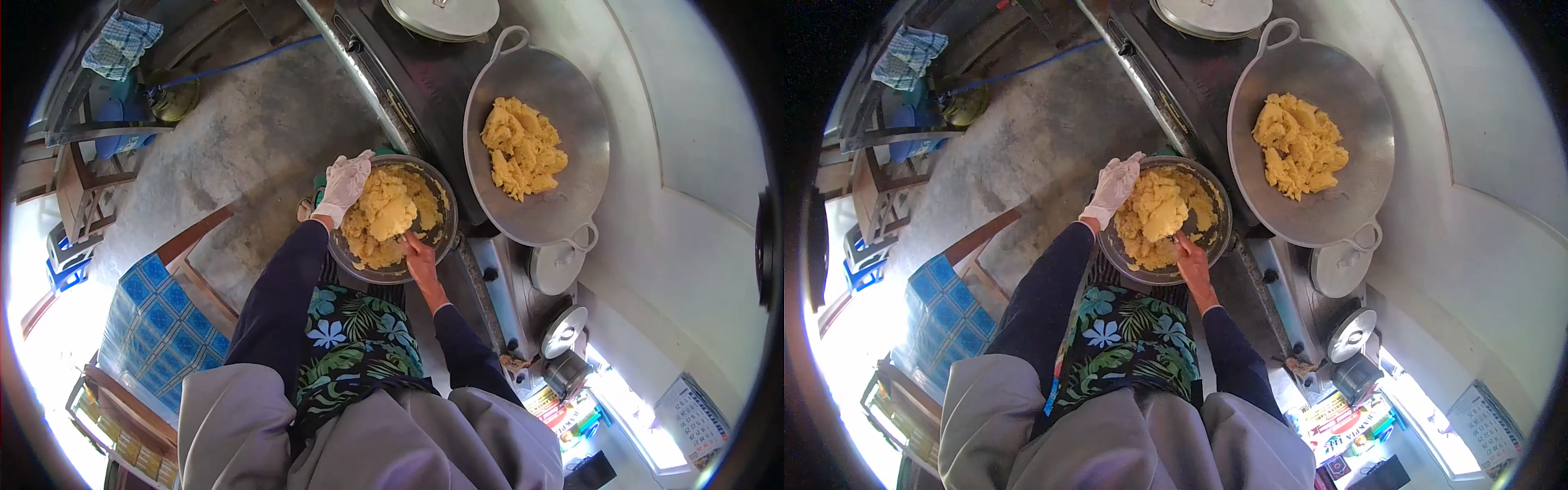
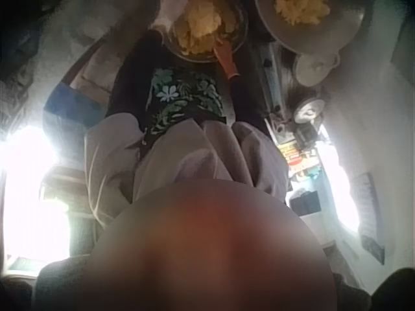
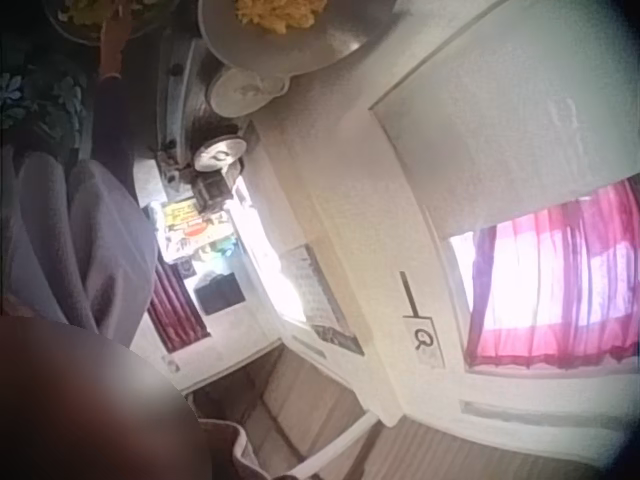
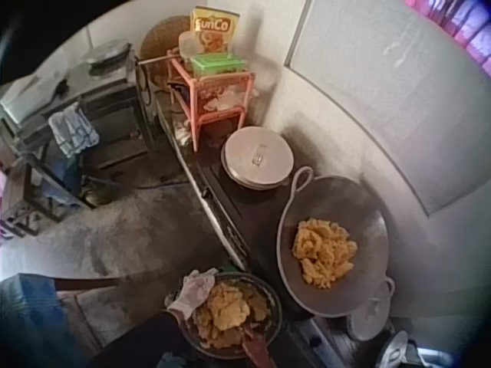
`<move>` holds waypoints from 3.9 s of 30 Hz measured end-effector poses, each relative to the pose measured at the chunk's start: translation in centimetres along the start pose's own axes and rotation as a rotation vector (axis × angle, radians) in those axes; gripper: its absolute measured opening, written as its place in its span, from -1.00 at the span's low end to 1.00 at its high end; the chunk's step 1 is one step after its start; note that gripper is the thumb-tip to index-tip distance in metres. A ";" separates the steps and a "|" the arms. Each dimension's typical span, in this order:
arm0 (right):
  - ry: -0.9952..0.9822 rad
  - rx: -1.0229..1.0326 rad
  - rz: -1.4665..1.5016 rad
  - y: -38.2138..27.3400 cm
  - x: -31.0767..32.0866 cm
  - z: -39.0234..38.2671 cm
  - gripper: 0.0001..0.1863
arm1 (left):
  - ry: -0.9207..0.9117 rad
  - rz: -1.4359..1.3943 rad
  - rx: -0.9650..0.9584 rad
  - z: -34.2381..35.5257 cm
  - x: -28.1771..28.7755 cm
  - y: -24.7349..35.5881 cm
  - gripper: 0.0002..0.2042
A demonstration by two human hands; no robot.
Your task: The person uses a spatula to transfer mashed yellow beans from a bowl into a large wok on a stove and stirs the mixture.
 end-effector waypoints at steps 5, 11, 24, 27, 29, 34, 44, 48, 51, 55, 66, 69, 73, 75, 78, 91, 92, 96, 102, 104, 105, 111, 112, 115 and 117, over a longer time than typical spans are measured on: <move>0.104 0.180 -0.140 -1.8 2.5 -4.1 -0.65 | 0.115 -0.201 -0.122 -0.3 0.2 -1.1 -0.64; 0.013 -0.001 -0.169 -5.7 6.7 -10.2 -0.65 | 0.170 -0.238 0.002 -3.2 2.1 0.0 -0.57; 0.251 -0.039 -0.157 -16.6 27.8 -17.9 -0.57 | 0.306 -0.313 0.170 -8.8 4.2 0.8 -0.39; 0.591 0.339 -0.496 -20.0 30.7 -13.4 -0.55 | 0.393 -0.385 0.200 -10.9 4.7 -0.5 -0.49; 0.747 0.432 -0.595 -20.5 29.8 -8.1 -0.53 | 0.461 -0.537 0.201 -12.1 3.5 -3.7 -0.50; 0.868 0.044 -0.672 -16.8 30.6 -1.2 -0.55 | 0.285 -0.508 0.306 -11.9 1.7 2.6 -0.41; 0.787 0.372 -0.307 -14.6 28.2 -0.4 -0.53 | 0.450 -0.706 0.279 -15.0 0.6 -6.4 -0.44; 0.771 0.189 -0.958 -18.6 22.0 -0.9 -0.43 | 0.417 -0.713 0.353 -15.7 0.3 -4.9 -0.46; 0.742 0.339 -0.804 -17.5 21.9 -4.8 -0.52 | 0.406 -0.757 0.370 -15.7 0.2 -3.9 -0.47; 0.709 0.125 -0.663 -15.9 24.6 -8.4 -0.38 | 0.414 -0.850 0.407 -17.0 0.3 -4.9 -0.47; 0.731 0.255 -0.521 -13.4 32.8 3.6 -0.60 | 0.400 -1.226 0.286 -17.3 -2.7 -4.3 -0.41; 0.581 -0.054 0.092 -10.1 29.4 0.7 -0.63 | 0.499 -1.344 0.473 -19.8 -1.1 -6.7 -0.49; 0.964 0.428 -0.314 -12.6 29.8 -8.3 -0.65 | 0.385 -1.105 0.515 -19.6 -1.3 -4.8 -0.60; 0.892 0.152 -0.737 -14.7 27.6 -7.6 -0.60 | 0.416 -1.114 0.533 -20.4 -0.6 -5.2 -0.63; 0.857 0.298 -0.853 -15.4 28.3 -2.6 -0.54 | 0.402 -1.154 0.529 -19.6 -0.6 -4.4 -0.65; 0.833 -0.006 0.090 -8.6 35.4 -5.3 -0.65 | 0.354 -1.461 0.654 -19.2 -5.5 -9.3 -0.52; 0.831 0.005 0.043 -10.1 34.5 -7.1 -0.64 | 0.393 -1.448 0.671 -19.9 -5.0 -10.3 -0.52; 0.625 0.004 -0.025 -13.4 29.3 -16.2 -0.62 | 0.264 -1.374 0.650 -19.5 -5.5 -7.9 -0.76; 0.139 0.161 -0.689 -10.0 13.8 -12.6 -0.64 | 0.128 -0.832 0.647 -19.8 -5.9 -10.8 -0.78; 0.048 0.076 -0.829 -9.9 11.5 -9.6 -0.66 | 0.106 -0.837 0.715 -20.5 -6.7 -12.0 -0.78; -0.001 0.146 -0.961 -10.1 10.2 -8.1 -0.68 | 0.096 -0.718 0.571 -19.8 -6.4 -11.6 -0.78; -0.131 0.191 -1.283 -8.9 7.4 -2.6 -0.69 | 0.364 -1.457 0.703 -20.5 -9.1 -10.1 -0.81; -0.218 0.215 -1.278 -8.4 6.4 -1.6 -0.66 | 0.389 -1.440 0.678 -20.8 -9.3 -10.6 -0.81; -0.407 0.412 -0.985 -1.4 7.9 3.6 -0.59 | 0.223 -0.958 0.603 -19.7 -9.5 -10.3 -0.78; -0.498 -0.207 -0.657 1.4 8.2 3.1 -0.58 | 0.326 -0.884 0.659 -20.9 -9.3 -10.1 -0.80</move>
Point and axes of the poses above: each hand's wrist, its own z-axis towards the middle knuckle, its own x-axis out of the back of the hand, y = z × x, the point moved 8 cm from there along z, towards the middle knuckle, and after that the axes turned 5 degrees about -x, right-handed, at the moved point
